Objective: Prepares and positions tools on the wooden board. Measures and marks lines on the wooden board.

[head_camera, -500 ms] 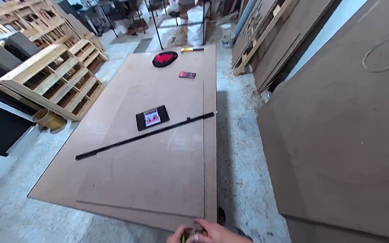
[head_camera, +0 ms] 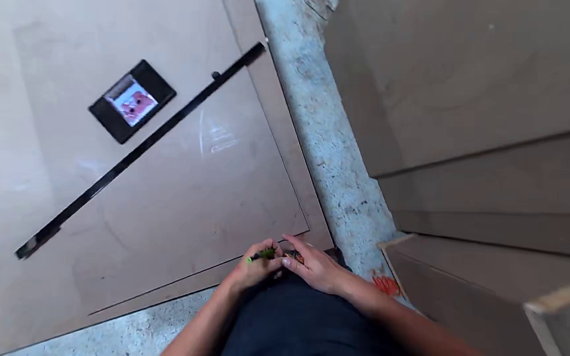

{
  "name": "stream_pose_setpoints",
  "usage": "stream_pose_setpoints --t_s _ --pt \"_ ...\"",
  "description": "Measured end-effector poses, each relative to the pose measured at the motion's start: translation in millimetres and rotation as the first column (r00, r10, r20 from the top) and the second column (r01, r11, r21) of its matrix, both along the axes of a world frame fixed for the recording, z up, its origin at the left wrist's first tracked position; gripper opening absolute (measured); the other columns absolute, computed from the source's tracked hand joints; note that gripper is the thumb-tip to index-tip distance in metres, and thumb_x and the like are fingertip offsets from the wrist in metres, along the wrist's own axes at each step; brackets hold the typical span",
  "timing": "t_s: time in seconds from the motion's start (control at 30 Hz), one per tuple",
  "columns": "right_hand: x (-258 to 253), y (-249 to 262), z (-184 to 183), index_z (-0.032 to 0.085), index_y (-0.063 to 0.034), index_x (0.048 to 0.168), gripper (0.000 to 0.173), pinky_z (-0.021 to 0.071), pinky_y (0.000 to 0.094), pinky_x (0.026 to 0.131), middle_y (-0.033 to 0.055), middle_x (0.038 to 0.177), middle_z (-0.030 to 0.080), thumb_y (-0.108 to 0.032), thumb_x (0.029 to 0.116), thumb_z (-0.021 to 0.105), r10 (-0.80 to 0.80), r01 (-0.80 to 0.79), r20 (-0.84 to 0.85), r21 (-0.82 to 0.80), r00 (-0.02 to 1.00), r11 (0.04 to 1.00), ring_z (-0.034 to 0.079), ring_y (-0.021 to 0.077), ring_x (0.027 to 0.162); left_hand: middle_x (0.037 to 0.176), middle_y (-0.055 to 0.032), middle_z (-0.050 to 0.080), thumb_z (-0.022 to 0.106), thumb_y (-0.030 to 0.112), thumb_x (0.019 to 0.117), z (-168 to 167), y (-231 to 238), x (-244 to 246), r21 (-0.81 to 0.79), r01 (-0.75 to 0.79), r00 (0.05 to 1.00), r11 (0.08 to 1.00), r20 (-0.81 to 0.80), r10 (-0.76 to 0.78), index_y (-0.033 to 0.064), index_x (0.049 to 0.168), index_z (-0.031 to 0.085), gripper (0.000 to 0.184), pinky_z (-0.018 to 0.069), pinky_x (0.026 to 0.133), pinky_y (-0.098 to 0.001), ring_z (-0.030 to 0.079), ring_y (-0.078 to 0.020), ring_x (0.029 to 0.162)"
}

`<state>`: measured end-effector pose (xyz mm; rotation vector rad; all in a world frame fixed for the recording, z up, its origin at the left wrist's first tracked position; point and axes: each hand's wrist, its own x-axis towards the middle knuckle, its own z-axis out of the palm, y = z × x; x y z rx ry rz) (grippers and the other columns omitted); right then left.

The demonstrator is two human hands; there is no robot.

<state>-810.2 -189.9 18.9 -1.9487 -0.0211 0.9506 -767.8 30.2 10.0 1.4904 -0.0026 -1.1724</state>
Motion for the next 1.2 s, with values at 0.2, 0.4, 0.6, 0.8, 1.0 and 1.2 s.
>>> stream_pose_setpoints --t_s 0.2,0.4,0.6,0.8,1.0,1.2 --pt "-31 43 -13 0.069 -0.0199 0.122 0.042 0.0553 0.0492 0.091 0.0043 0.114 0.069 -0.054 0.0996 0.058 -0.2 0.187 -0.126 -0.11 0.972 0.976 0.067 0.0199 0.104 0.073 -0.0116 0.068 0.072 0.011 0.0944 -1 29 34 0.152 0.136 0.985 0.979 0.082 -0.15 0.0035 0.101 0.065 0.012 0.0576 0.056 -0.0375 0.065 -0.0216 0.058" --pt "-24 45 -36 0.073 -0.0148 0.097 0.035 0.0548 0.0464 0.073 0.0032 0.084 0.07 -0.042 0.1066 0.054 -0.462 0.429 -0.11 -0.231 0.88 0.873 0.067 0.0182 0.077 0.079 -0.0079 0.071 0.069 0.024 0.0978 -35 8 56 0.297 0.139 0.934 0.945 0.278 -0.224 0.0073 0.106 0.068 0.019 0.0611 0.066 -0.0447 0.07 -0.0215 0.068" --pt "-1 45 -54 0.075 -0.0127 0.093 0.041 0.0529 0.0539 0.079 0.0074 0.086 0.071 -0.038 0.1094 0.047 -0.593 0.523 -0.11 -0.364 0.797 0.77 0.068 0.0246 0.086 0.126 -0.0115 0.07 0.062 0.024 0.1008 -70 6 37 0.333 0.242 0.238 0.911 0.89 -0.389 0.009 0.124 0.068 0.028 0.056 0.097 -0.0481 0.067 -0.0285 0.117" --pt "30 34 -51 0.076 -0.013 0.088 0.042 0.0506 0.0572 0.076 0.0109 0.085 0.07 -0.04 0.107 0.05 -0.546 0.429 -0.153 -0.461 0.824 0.777 0.068 0.0296 0.087 0.161 -0.0083 0.045 0.05 0.015 0.104 -93 -2 32 0.479 0.33 0.082 0.813 0.844 -0.53 0.0085 0.139 0.06 0.037 0.0298 0.125 -0.0487 0.039 -0.0241 0.151" --pt "11 17 -63 0.077 -0.0147 0.085 0.056 0.0525 0.0565 0.076 0.0084 0.081 0.071 -0.054 0.1064 0.044 -0.578 0.446 -0.183 -0.468 0.795 0.762 0.068 0.0279 0.083 0.165 -0.0041 0.04 0.046 0.024 0.1083 -102 -19 44 0.526 0.313 0.113 0.791 0.806 -0.581 0.0072 0.142 0.056 0.039 0.0262 0.127 -0.0463 0.032 -0.0199 0.154" --pt "6 13 -66 0.077 -0.0159 0.09 0.04 0.0513 0.0541 0.074 0.0062 0.081 0.07 -0.044 0.1054 0.053 -0.642 0.514 -0.182 -0.458 0.745 0.726 0.067 0.0249 0.08 0.164 -0.0084 0.041 0.051 0.023 0.1064 -107 -10 46 0.438 0.33 0.129 0.836 0.857 -0.5 0.0045 0.145 0.054 0.043 0.0276 0.127 -0.0423 0.034 -0.0217 0.154"
